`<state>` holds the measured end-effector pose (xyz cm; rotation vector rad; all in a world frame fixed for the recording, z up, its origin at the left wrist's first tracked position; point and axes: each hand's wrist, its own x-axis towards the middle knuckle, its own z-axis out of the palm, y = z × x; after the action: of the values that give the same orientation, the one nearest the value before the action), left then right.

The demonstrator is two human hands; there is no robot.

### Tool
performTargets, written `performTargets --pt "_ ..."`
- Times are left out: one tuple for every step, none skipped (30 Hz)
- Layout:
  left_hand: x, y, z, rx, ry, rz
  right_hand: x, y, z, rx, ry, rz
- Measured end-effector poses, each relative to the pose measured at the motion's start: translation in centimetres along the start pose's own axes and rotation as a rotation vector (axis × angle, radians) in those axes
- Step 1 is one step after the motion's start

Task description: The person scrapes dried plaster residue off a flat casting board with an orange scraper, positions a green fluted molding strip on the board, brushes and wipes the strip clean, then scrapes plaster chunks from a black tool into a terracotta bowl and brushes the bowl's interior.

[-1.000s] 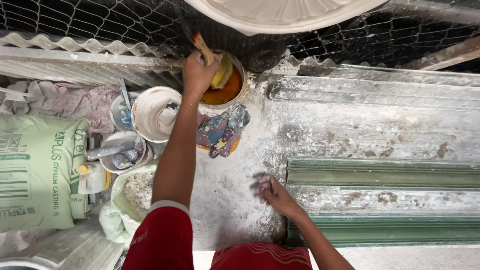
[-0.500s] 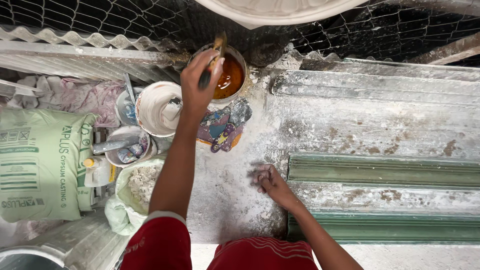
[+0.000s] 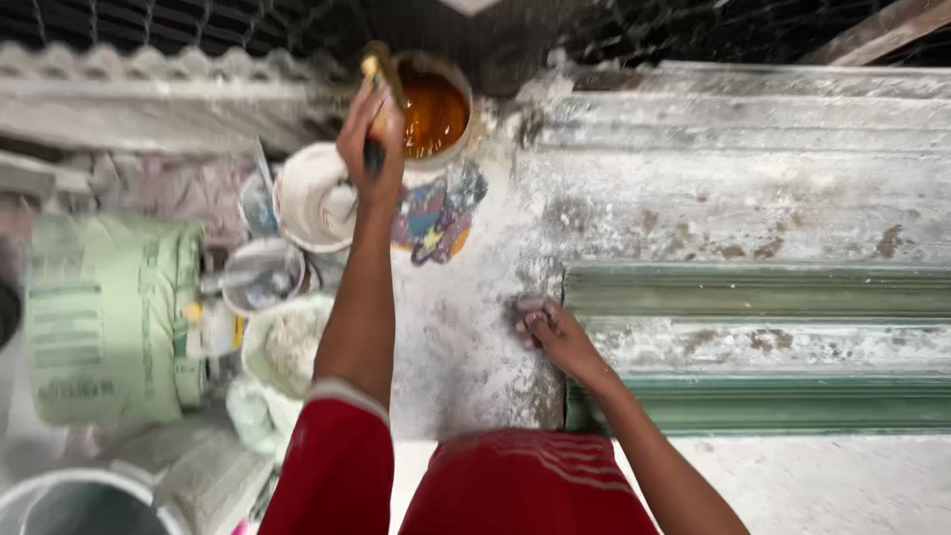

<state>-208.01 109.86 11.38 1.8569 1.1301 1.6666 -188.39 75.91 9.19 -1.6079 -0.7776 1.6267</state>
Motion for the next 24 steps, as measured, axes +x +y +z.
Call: performTargets --pt "0.0 -0.1 -0.3 -0.023 0.048 -0.038 -0.5 -0.2 -0.6 -0.057 0.031 0.037" --pt "0.0 0.2 -0.6 -0.062 0.058 -0.139 -1.2 0.0 -1.0 -0.030 0.043 -0.021" --pt "-0.2 0.7 -1.1 -0.149 0.062 -0.303 -1.6 0.3 -1.6 0.007 0.041 -0.059" --pt "0.0 2.1 -1.5 -0.263 0.088 -0.457 -2.7 1.1 -2.1 0.042 0.044 -0.102" --pt "-1.1 1.8 -1.9 -0.401 0.110 -0.530 -3.3 2.1 -2.8 0.074 0.065 -0.082" --pt "-1.6 2.4 -1.9 -0.537 0.121 -0.531 -3.8 3.0 -4.2 0.103 0.102 -0.078" --pt "-2.5 3.7 -1.8 -0.714 0.053 -0.569 -5.2 4.6 -5.5 0.139 0.143 -0.048" --pt "-4.2 5.6 -2.6 -0.872 -0.019 -0.638 -6.7 6.7 -6.6 0.161 0.207 -0.063" --pt "-6.5 7.9 -3.2 -1.027 -0.094 -0.717 -7.8 8.7 -7.9 0.187 0.275 -0.073" --pt "-8.6 10.5 -2.9 -1.049 -0.126 -0.885 -9.1 10.8 -9.2 0.211 0.353 -0.094" --pt "-10.5 13.1 -2.6 -1.071 -0.160 -1.038 -10.6 12.7 -10.5 0.260 0.408 -0.139" --pt "-12.8 16.0 -2.2 -0.981 -0.277 -1.076 -12.3 14.5 -11.7 0.304 0.462 -0.184" --pt "-15.1 19.1 -1.9 -0.882 -0.395 -1.111 -14.3 16.2 -12.4 0.352 0.514 -0.223" --pt "-16.9 22.0 -1.7 -0.842 -0.528 -1.071 -16.3 17.5 -13.3 0.368 0.582 -0.216" --pt "-18.4 24.8 -1.5 -0.802 -0.656 -1.021 -18.1 18.4 -14.2 0.383 0.645 -0.213" --pt "-19.6 27.4 -1.6 -0.689 -0.778 -0.781 -19.7 19.0 -14.5 0.397 0.704 -0.206" --pt "-20.4 29.7 -1.4 -0.580 -0.880 -0.530 -21.4 19.4 -14.7 0.419 0.746 -0.126" --pt "-21.3 31.9 -0.5 -0.701 -0.892 -0.299 -23.3 19.4 -15.3 0.439 0.781 -0.048" --pt "-21.9 33.9 0.3 -0.819 -0.897 -0.066 -25.0 19.3 -15.5 0.462 0.810 0.030" --pt "-22.0 35.2 1.3 -0.788 -0.993 0.097 -26.5 19.2 -15.7 0.487 0.842 0.036" --pt "-22.2 36.4 2.6 -0.754 -1.080 0.267 -27.9 19.0 -15.9 0.511 0.872 0.038" --pt "-22.6 37.5 4.1 -0.713 -1.159 0.440 -29.2 19.0 -16.3 0.534 0.898 0.039" --pt "-22.9 38.3 5.7 -0.676 -1.316 0.393 -30.4 19.1 -16.6 0.540 0.912 0.025" --pt "-23.1 39.1 7.6 -0.634 -1.471 0.350 -31.4 19.4 -17.1 0.548 0.930 0.007"
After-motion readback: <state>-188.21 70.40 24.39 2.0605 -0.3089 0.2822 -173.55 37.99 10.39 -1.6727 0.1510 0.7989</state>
